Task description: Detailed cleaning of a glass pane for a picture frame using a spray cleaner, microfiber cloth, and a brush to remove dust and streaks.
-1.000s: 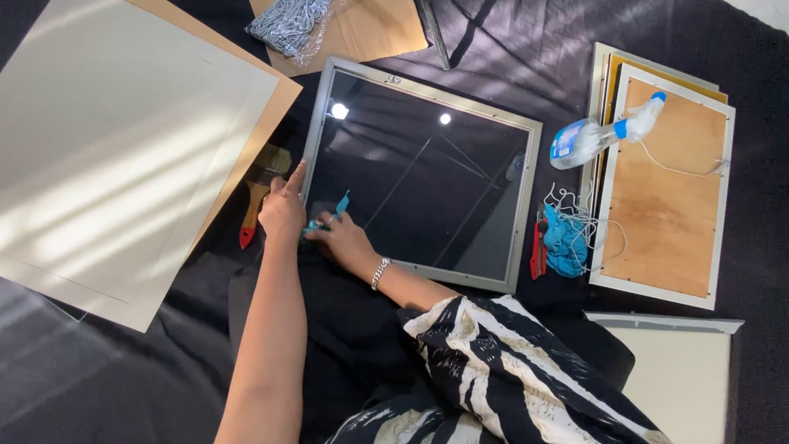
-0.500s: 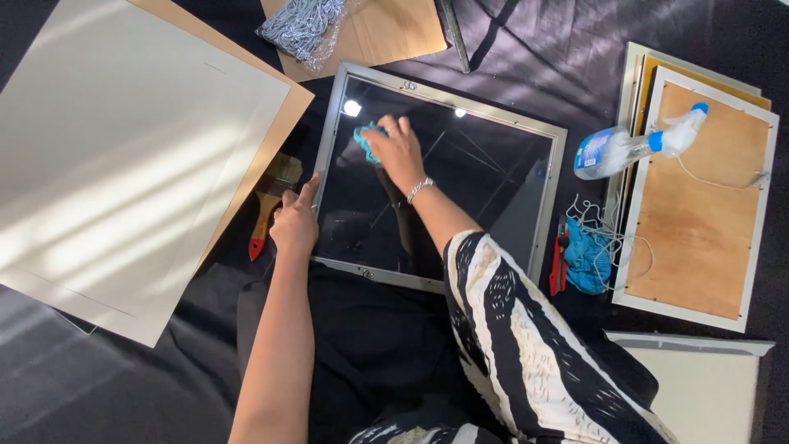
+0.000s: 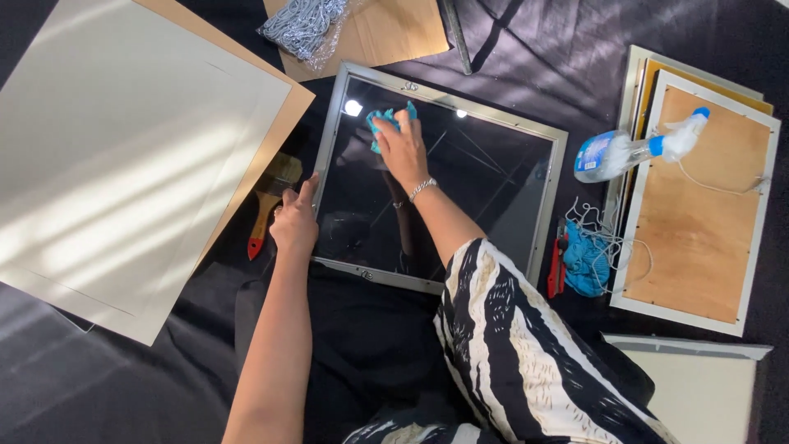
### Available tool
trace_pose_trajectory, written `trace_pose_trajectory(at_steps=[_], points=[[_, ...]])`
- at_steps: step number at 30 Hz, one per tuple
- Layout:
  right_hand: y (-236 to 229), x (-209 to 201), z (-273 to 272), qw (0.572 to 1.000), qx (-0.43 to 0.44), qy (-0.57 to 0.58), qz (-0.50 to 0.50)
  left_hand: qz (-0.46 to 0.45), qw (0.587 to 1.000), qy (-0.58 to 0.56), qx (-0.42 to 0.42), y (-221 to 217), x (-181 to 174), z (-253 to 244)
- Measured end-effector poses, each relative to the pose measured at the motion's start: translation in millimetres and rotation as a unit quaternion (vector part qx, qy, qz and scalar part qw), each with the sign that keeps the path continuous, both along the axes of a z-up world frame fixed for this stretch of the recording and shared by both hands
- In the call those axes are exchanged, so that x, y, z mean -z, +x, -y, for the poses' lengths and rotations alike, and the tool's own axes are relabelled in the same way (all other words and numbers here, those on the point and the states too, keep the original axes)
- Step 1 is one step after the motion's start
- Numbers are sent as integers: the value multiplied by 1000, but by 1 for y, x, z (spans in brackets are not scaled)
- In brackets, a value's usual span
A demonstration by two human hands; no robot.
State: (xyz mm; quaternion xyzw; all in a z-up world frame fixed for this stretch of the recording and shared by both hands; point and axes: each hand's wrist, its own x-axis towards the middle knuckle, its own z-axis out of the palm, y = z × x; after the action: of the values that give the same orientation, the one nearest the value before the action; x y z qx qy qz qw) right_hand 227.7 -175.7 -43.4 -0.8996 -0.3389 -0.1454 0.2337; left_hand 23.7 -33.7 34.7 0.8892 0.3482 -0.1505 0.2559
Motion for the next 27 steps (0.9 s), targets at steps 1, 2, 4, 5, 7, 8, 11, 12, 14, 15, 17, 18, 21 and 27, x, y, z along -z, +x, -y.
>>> trace_pose_trajectory(at_steps=[1, 2, 4, 5, 7, 8, 11, 12, 14, 15, 17, 18, 21, 27], points=[[-12, 0, 5, 1000, 2, -1, 3, 3, 1000, -1, 2, 0, 4, -1], [-26, 1, 11, 999, -33, 0, -5, 7, 1000, 11, 10, -1, 7, -1], [-60, -1, 20, 998, -65, 1, -11, 14, 999, 22, 21, -2, 7, 0], [-80, -4, 24, 994, -106, -3, -17, 18, 1000, 17, 9, -2, 3, 1], [-117, -11, 38, 990, -143, -7, -22, 24, 1000, 12, 1, -3, 5, 2], [-135, -16, 47, 982, -179, -10, -54, 20, 999, 23, 12, -5, 11, 0], [-176, -26, 79, 963, -246, -27, -105, 17, 999, 35, 26, -6, 25, -4], [-187, -29, 90, 952, -279, -41, -122, 19, 999, 38, 25, -6, 29, -6], [-181, -32, 102, 952, -286, -41, -102, 16, 999, 31, 23, -6, 22, -5], [-178, -34, 107, 951, -295, -41, -82, 12, 999, 24, 20, -5, 20, -6], [-160, -20, 105, 953, -289, -37, -81, 7, 1000, 23, 19, -4, 19, -5], [-151, -13, 104, 955, -283, -34, -81, 3, 1000, 20, 17, -4, 19, -5], [-109, -12, 80, 968, -249, -19, 10, 5, 1000, 9, 9, -3, 15, -4], [31, 6, 58, 987, -111, -18, 114, -6, 1000, -5, -10, 2, -4, 1]])
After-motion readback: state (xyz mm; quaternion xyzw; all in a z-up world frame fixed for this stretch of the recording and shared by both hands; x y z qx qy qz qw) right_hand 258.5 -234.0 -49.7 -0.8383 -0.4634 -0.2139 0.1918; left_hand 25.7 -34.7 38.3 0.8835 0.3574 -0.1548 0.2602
